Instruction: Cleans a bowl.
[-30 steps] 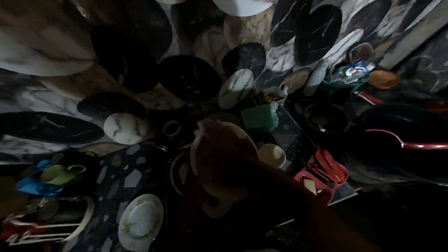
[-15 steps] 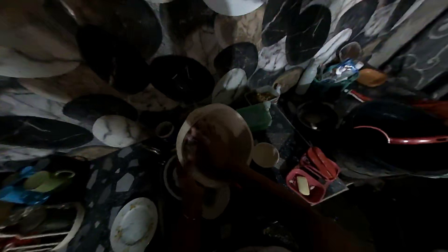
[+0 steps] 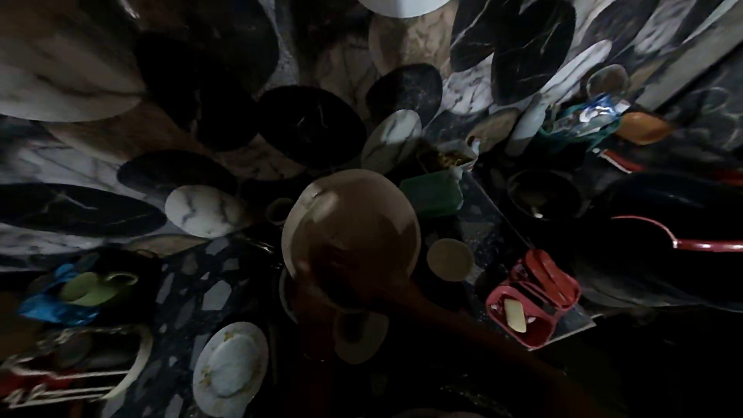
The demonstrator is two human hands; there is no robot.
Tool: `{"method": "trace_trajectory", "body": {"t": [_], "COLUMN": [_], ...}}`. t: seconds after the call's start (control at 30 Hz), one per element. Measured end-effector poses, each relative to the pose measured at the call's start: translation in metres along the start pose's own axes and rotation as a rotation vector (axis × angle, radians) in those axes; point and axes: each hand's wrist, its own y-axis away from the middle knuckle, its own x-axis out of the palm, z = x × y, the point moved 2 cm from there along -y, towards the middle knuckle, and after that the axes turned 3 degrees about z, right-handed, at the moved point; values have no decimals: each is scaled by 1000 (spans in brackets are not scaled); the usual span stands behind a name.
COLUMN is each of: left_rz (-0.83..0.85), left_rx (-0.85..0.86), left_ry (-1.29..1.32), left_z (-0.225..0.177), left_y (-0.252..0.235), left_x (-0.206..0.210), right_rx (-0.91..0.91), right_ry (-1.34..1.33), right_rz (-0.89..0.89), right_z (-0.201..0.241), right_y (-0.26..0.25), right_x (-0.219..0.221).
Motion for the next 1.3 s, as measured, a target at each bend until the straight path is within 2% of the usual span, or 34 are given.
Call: {"method": "trace_trajectory", "body": {"t": [0.07, 0.1, 0.17, 0.2, 0.27, 0.3, 0.33, 0.4, 0.47, 0.57, 0.6, 0.63, 0.7, 0.77, 0.8, 0.87, 0.9, 0.93, 1.0, 1.03, 1.07, 1.13, 1.2, 1.3], "left_rz": [7, 6, 13, 12, 1, -9, -45, -37, -71, -66, -55, -39, 40, -44, -104, -140, -150, -161, -192, -200, -189, -135, -84, 84], "left_rx": [20, 2, -61, -82, -99, -89, -71, -35, -100, -194, -192, -180, -136, -156, -178, -191, -183, -182, -214, -248, -272, -227, -95, 152], "left_ry": [119, 144, 124, 106, -22, -87, -138, -82, 17, 74, 75, 97, 104, -32, -79, -73, -73, -96, -185, -258, -336, -511, -715, -927], "left_z": [6, 8, 9, 8, 1, 0, 1, 6, 15, 29, 29, 29, 29, 25, 23, 21, 22, 23, 23, 21, 19, 18, 21, 25], "left_y": [-6, -6, -5, -4, 0, -1, -3, -11, -10, -4, -3, -3, -7, -10, -13, -15, -17, -18, -19, -19, -19, -18, -18, -21], "left_x": [-9, -11, -8, -5, 3, 3, 0, -11, -14, -3, 5, 11, 20, 21, 18, 12, 8, 5, 1, 3, 7, 21, 32, 43], "right_rx": [209, 288, 233, 237, 284, 259, 246, 243, 329, 272, 246, 259, 230, 143, 152, 374, 471, 519, 510, 555, 598, 538, 457, 475], "right_ry": [-42, -38, 23, -45, -172, -132, -71, -96, 22, 204, 177, 89, -75, -129, -194, -246, -232, -211, -237, -340, -513, -892, -935, -856], "right_rz": [59, -23, -294, -337, -280, -168, 17, 249, 162, -182, -258, -247, -100, 111, 205, 337, 261, 74, -450, -594, -650, -616, -538, -724], "right_z": [-11, -19, -34, -27, 0, 10, 17, 3, -23, -61, -55, -38, -4, -4, -7, -9, -15, -25, -52, -65, -74, -81, -74, -60], "right_y": [2, -3, -16, -19, -14, -12, -9, 3, 10, -3, -8, -8, -1, 6, 14, 34, 47, 59, 78, 82, 85, 82, 78, 72], "right_x": [-27, -45, -58, -59, -42, -31, -24, -18, -38, -59, -63, -65, -53, -25, -25, -61, -84, -104, -130, -137, -136, -119, -108, -101]}}
